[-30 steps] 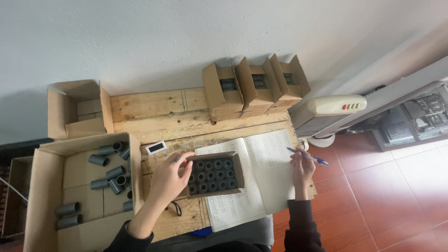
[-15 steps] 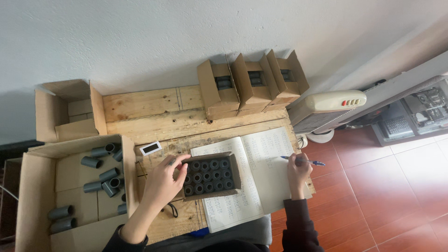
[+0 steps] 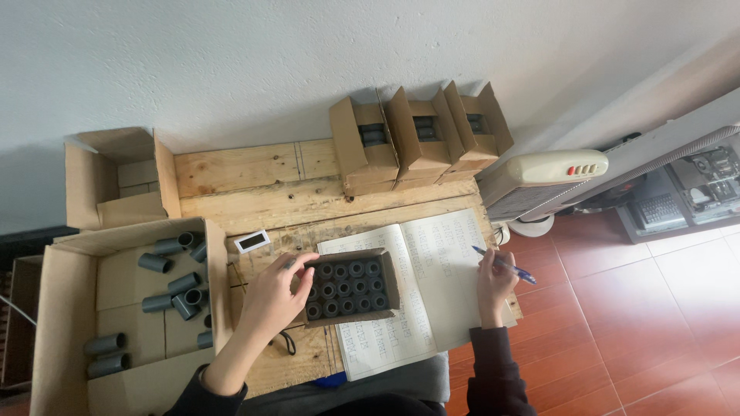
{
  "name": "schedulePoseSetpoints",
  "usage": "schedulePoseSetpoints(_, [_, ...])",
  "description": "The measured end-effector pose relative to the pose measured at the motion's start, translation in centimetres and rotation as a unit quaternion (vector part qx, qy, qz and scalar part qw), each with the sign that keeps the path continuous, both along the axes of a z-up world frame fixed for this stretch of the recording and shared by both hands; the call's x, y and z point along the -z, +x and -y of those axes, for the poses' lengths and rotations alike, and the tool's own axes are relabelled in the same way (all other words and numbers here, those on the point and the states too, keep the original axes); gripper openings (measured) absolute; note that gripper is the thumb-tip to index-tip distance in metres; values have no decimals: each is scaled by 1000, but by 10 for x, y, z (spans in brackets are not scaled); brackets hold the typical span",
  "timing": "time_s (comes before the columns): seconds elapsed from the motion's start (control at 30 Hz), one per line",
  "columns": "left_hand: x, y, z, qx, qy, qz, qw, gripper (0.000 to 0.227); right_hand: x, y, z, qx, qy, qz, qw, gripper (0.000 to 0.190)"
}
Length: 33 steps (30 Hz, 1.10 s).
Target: The person measures small gray cylindrical parts with a tape measure and records the measurements in a notebook. The person repeatedly picks up parts, measures them, writes down the values, and places the parts into a cardboard box.
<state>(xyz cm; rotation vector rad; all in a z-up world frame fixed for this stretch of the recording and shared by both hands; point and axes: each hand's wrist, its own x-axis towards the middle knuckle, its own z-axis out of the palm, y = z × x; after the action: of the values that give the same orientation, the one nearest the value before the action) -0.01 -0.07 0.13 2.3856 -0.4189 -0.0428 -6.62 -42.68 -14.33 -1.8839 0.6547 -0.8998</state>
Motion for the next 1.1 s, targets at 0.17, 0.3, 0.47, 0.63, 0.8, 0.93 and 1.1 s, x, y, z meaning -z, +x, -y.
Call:
schedulePoseSetpoints(0.17, [-8, -1, -1, 3, -10, -6, 1000, 27, -36, -3, -28, -128, -121, -80, 981, 16])
schedulePoseSetpoints(0.3, [-8, -2, -2, 3, -20, -3, 1000, 27, -13, 2, -22, -204, -313, -173, 912, 28])
schedulePoseSetpoints(0.47, [-2, -1, -3, 10, -24, 3, 1000, 26, -2, 2, -19, -218, -328, -201, 897, 35])
schedulePoseSetpoints(0.63, [3, -1, -2, 20, -27, 17, 999, 26, -5, -4, -18, -211, -304, -204, 906, 45])
schedulePoseSetpoints(0.8, [9, -3, -2, 23, -34, 36, 999, 26, -15, -8, -17, -197, -270, -221, 916, 50])
schedulePoseSetpoints(0.93, [10, -3, -3, 20, -31, 53, 998, 24, -42, -10, -30, -204, -253, -179, 929, 45])
schedulePoseSetpoints(1.1, [13, -1, -8, 2, -60, 51, 997, 18, -47, -13, -37, -189, -179, -140, 955, 35])
